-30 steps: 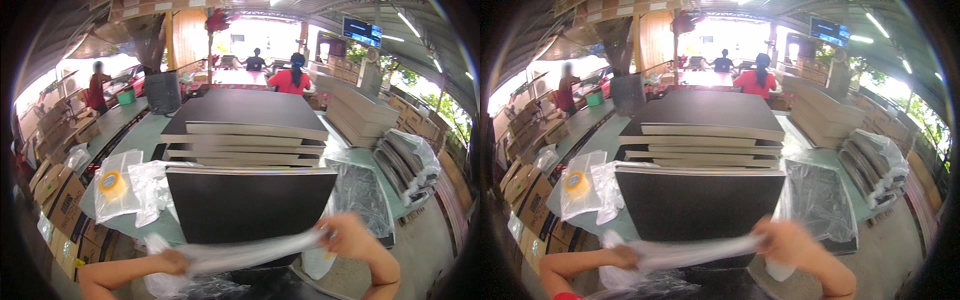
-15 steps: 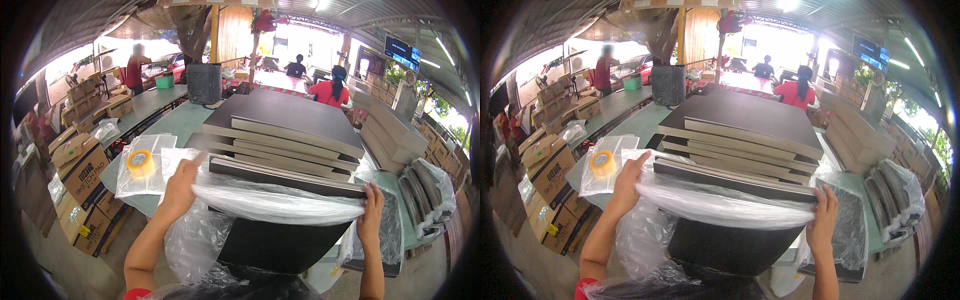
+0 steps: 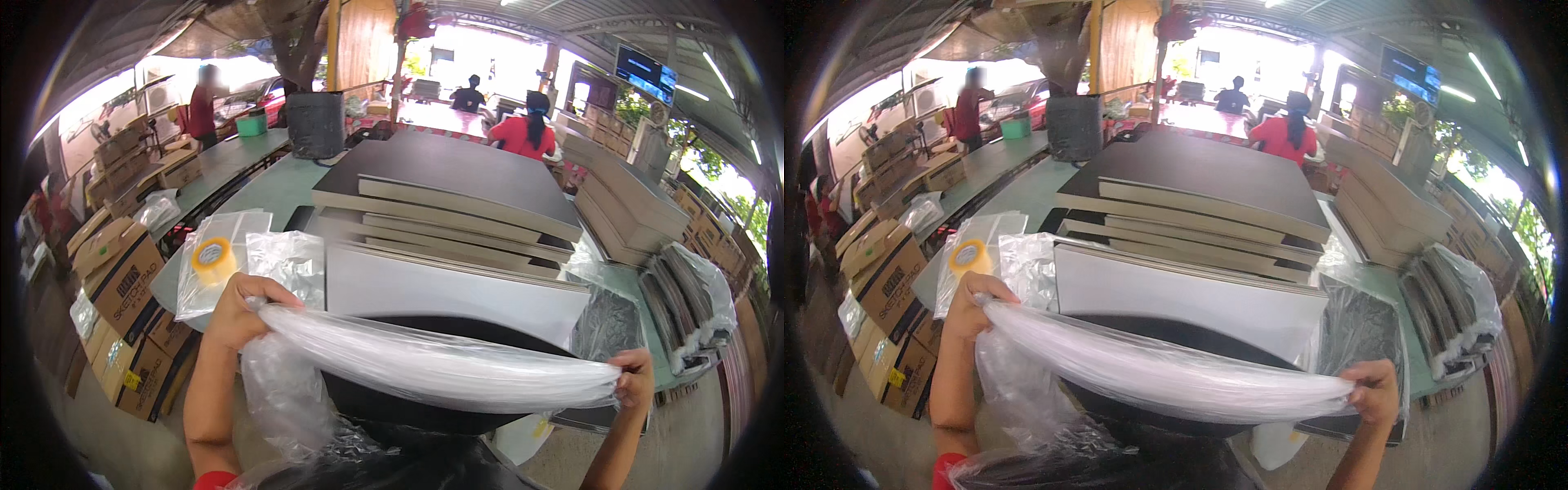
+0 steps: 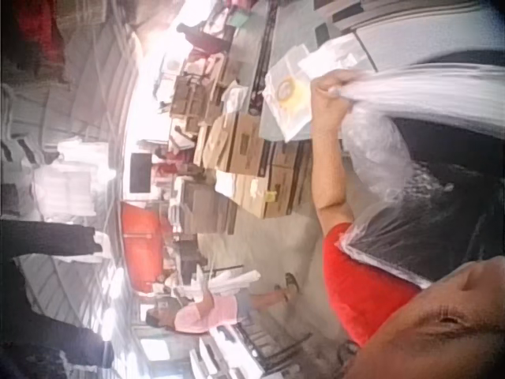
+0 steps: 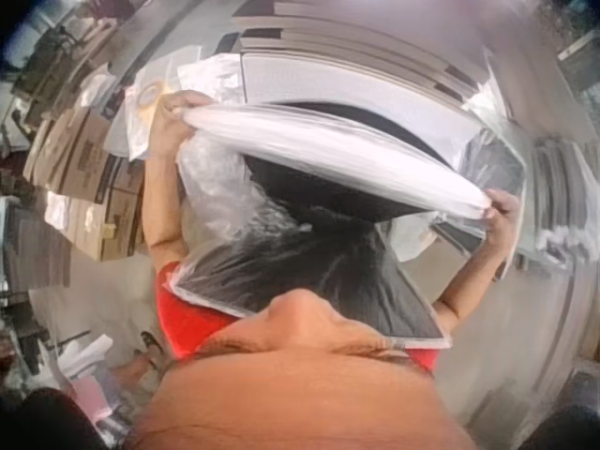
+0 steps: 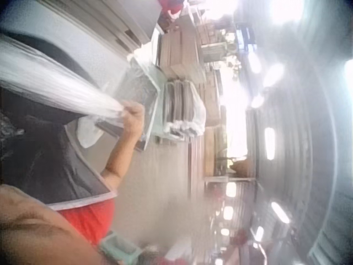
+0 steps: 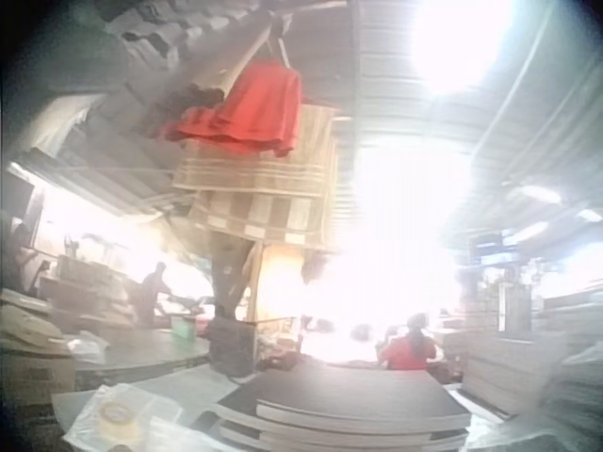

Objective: The person wraps large rectangular panels with clear plastic film. They pull the film from a roll, cover the panel, and smooth the film over the surface. The person repeats this process for multiple panels, stacking the wrapped items on the table.

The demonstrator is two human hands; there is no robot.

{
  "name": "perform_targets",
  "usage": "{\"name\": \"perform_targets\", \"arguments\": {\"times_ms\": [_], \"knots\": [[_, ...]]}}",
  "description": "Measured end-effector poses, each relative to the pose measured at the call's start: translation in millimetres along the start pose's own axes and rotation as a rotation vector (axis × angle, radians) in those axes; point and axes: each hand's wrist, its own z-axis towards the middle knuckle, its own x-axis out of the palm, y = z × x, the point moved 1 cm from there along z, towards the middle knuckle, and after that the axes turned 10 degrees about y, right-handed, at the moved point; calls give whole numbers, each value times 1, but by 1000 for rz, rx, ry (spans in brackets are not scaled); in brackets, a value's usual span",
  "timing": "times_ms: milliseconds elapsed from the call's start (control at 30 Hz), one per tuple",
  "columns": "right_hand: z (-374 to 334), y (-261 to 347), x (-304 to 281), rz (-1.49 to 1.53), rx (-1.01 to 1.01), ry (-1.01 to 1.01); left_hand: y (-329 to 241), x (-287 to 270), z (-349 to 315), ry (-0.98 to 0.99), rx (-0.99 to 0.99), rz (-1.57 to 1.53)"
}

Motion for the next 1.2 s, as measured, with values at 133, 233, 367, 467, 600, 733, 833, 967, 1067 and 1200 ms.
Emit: {"name": "perform_targets", "arguments": {"times_ms": [133, 233, 367, 467, 600, 733, 833, 967, 1067, 1200], "knots": [[-5, -76, 14, 301, 136, 53, 73, -7, -18, 296, -421, -124], [-50, -168, 15, 775, 478, 109, 193, 12, -86, 421, -705, -659], [-61, -198, 22, 862, 487, 147, 244, 42, -136, 431, -894, -471], [-79, -227, 25, 724, 409, 87, 258, 51, -139, 415, -925, -330], [-86, -280, 40, 348, 697, 74, 275, 60, -135, 423, -907, -98], [-101, -360, 53, -320, 920, 255, 300, 70, -129, 460, -914, 202], [-110, -389, 59, -655, 1005, 408, 326, 74, -130, 503, -933, 386], [-108, -358, 31, -858, 983, 371, 316, 56, -128, 415, -980, 565], [-64, -170, 35, -407, 719, 175, 178, 24, -89, 37, -859, 364], [-55, -42, 61, 374, -128, 1146, 25, 37, -82, 535, -407, 88]]}}
